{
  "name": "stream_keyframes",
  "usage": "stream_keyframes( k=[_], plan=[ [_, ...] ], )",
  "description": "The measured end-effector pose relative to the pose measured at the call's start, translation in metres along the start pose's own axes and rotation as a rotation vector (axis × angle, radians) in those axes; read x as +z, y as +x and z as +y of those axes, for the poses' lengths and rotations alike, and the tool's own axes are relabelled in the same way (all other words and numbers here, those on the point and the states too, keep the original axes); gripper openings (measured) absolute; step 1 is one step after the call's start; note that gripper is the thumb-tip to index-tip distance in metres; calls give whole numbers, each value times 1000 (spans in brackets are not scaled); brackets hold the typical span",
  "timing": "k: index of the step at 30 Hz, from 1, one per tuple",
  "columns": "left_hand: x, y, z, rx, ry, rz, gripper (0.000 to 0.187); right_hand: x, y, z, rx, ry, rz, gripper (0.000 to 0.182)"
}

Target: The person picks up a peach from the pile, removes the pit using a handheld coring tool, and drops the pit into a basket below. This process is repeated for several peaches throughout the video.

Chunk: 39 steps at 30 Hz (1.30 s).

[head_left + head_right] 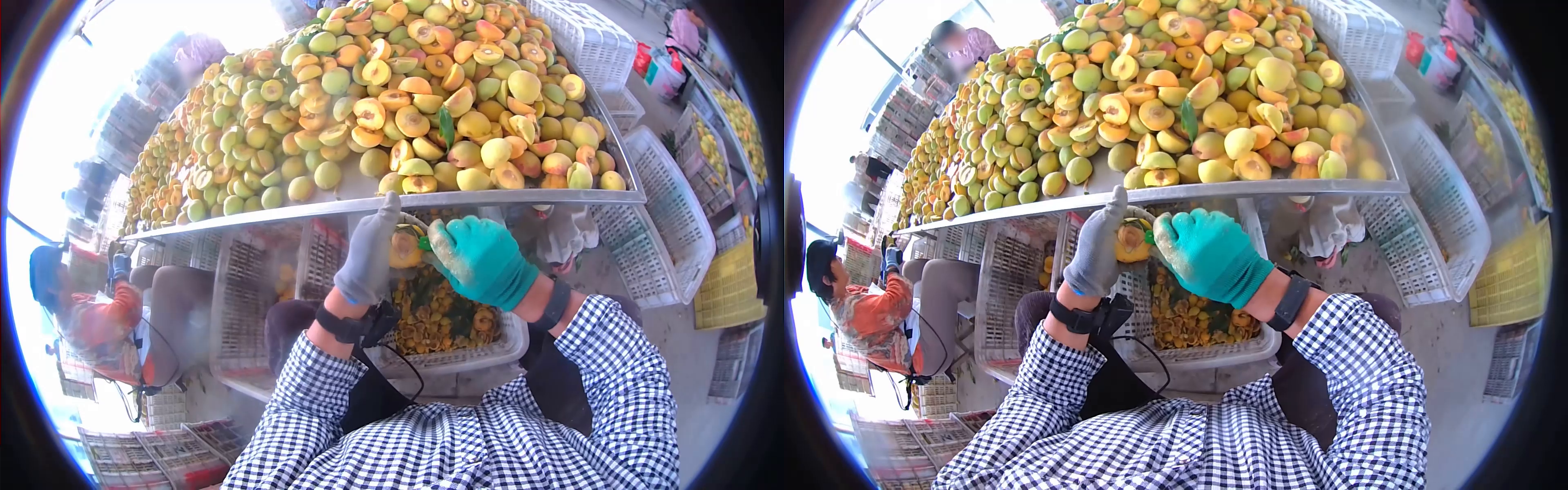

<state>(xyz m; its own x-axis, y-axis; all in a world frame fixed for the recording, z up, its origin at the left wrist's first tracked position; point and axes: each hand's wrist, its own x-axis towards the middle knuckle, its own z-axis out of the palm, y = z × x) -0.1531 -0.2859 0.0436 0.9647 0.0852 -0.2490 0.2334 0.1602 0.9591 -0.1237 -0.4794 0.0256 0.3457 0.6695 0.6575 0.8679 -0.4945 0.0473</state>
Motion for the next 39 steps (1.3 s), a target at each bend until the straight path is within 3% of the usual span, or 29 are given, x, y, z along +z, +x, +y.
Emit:
stream_keyframes(
  k=[8,10,13,16,17,18,21,24,27,30,33,34,36,39],
  plan=[
    [-9,-4,-10,-19,238,-107,68,13,-18,-23,102,131,-148,24],
    [-12,2,-11,18,300,-139,67,12,-18,-23,181,306,-120,24],
    [2,-12,15,-125,-83,-61,63,11,-12,-23,307,459,-60,23],
    [14,-15,-14,240,-19,237,55,14,-8,-24,378,527,-14,21],
    [20,-11,-32,463,150,369,49,15,-9,-26,393,557,-6,21],
    [22,-15,-35,353,-47,359,44,13,-10,-29,466,722,-62,22],
    [15,-14,-26,320,110,264,46,10,-8,-32,654,1218,-159,27],
    [13,-15,-23,250,196,194,46,-2,-5,-26,986,1525,-494,34],
    [17,-14,-24,154,170,184,46,11,-19,-29,548,944,-261,40],
    [18,-15,-21,121,164,191,46,7,-15,-31,846,1435,-378,41],
    [27,-18,-16,260,231,209,49,-7,-10,-20,1146,1777,-673,39],
    [29,-19,-13,285,262,219,50,0,-13,-23,980,1589,-511,40],
    [26,-11,-14,148,206,172,52,17,-20,-32,657,1201,-203,41],
    [20,-8,-26,76,177,149,55,21,-25,-29,652,1123,-292,45]
  ],
)
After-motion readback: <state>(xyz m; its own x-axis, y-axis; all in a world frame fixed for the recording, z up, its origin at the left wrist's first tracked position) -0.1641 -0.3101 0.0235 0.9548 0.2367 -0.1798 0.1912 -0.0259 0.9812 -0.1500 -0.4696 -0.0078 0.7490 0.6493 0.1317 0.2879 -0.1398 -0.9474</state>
